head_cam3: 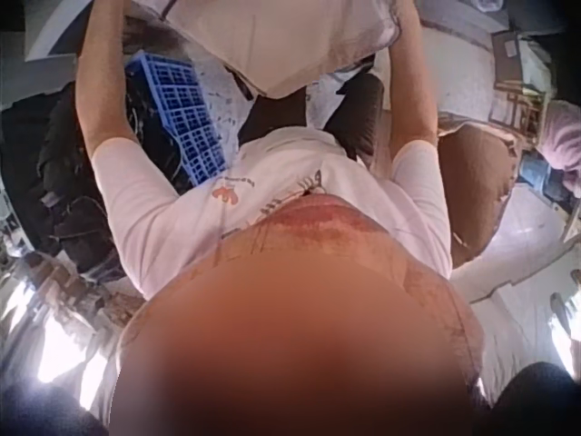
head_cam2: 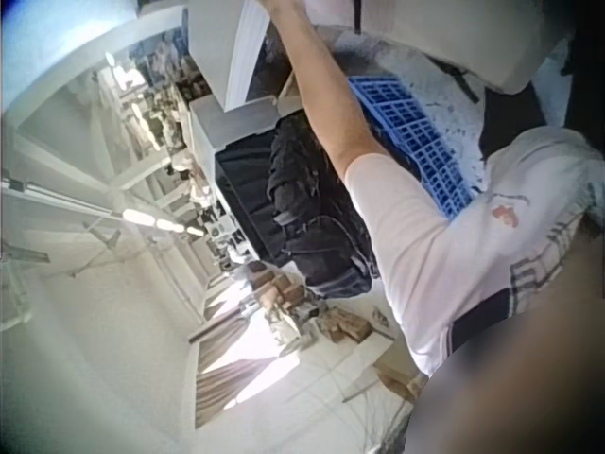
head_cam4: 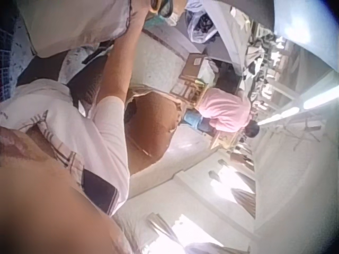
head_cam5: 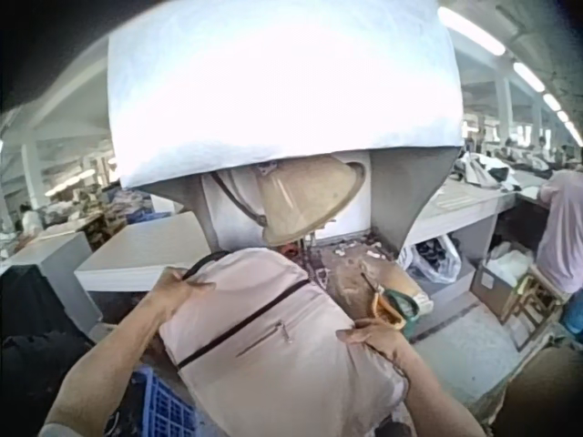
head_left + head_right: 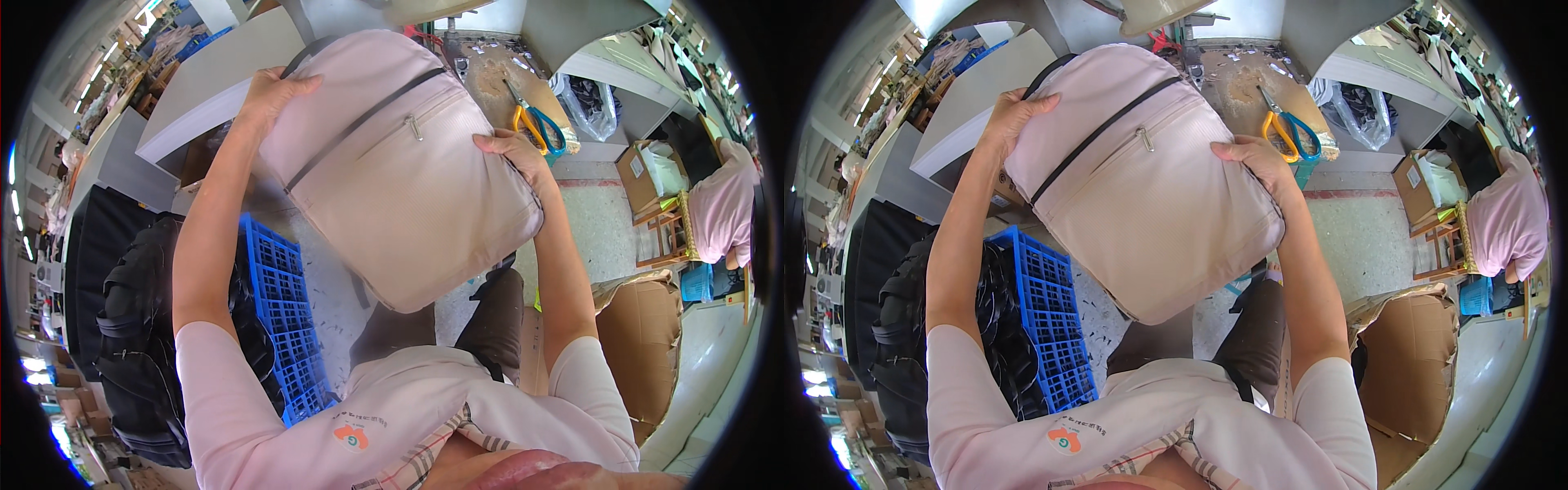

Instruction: Checking and trimming backpack components during manufacturing.

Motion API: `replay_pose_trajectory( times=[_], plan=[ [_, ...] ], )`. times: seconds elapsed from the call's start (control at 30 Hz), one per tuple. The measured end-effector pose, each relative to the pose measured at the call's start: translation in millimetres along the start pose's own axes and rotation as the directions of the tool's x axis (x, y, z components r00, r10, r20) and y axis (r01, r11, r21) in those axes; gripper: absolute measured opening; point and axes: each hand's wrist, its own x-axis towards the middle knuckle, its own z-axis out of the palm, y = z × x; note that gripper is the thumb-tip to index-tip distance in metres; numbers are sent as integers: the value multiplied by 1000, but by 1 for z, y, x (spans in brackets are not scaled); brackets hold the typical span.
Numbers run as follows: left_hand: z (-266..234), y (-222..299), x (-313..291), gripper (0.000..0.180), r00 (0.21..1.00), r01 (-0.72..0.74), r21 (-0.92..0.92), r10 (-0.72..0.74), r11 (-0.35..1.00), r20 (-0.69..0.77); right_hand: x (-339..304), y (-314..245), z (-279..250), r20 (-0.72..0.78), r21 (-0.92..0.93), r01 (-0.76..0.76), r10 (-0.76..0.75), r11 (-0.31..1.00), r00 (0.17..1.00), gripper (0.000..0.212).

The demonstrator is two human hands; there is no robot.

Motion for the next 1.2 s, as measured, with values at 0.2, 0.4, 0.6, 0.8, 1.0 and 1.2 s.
replay_pose_trajectory(
  times=[0.2,0.4,0.6,0.8,1.0,1.2],
  plan=[
    [11,-2,-2,47,1000,0,11,0,1000,22,-16,10,-4,-16,151,20,-17,988,1000,39],
    [7,-7,-13,60,994,97,49,-100,994,50,-36,9,1,-37,140,24,-19,990,999,31],
    [38,36,-84,74,526,-559,825,806,86,273,-52,-8,51,371,-371,447,-311,814,875,16],
    [-2,34,-145,54,830,-255,640,-176,725,529,-62,-58,140,690,-283,781,-447,557,569,22],
    [-139,26,-231,50,933,356,297,-357,886,-54,-93,-26,82,167,-631,624,-705,461,689,23],
    [-165,16,-356,75,877,89,-232,-187,969,-442,-133,99,112,666,-406,320,37,856,745,41]
  ],
)
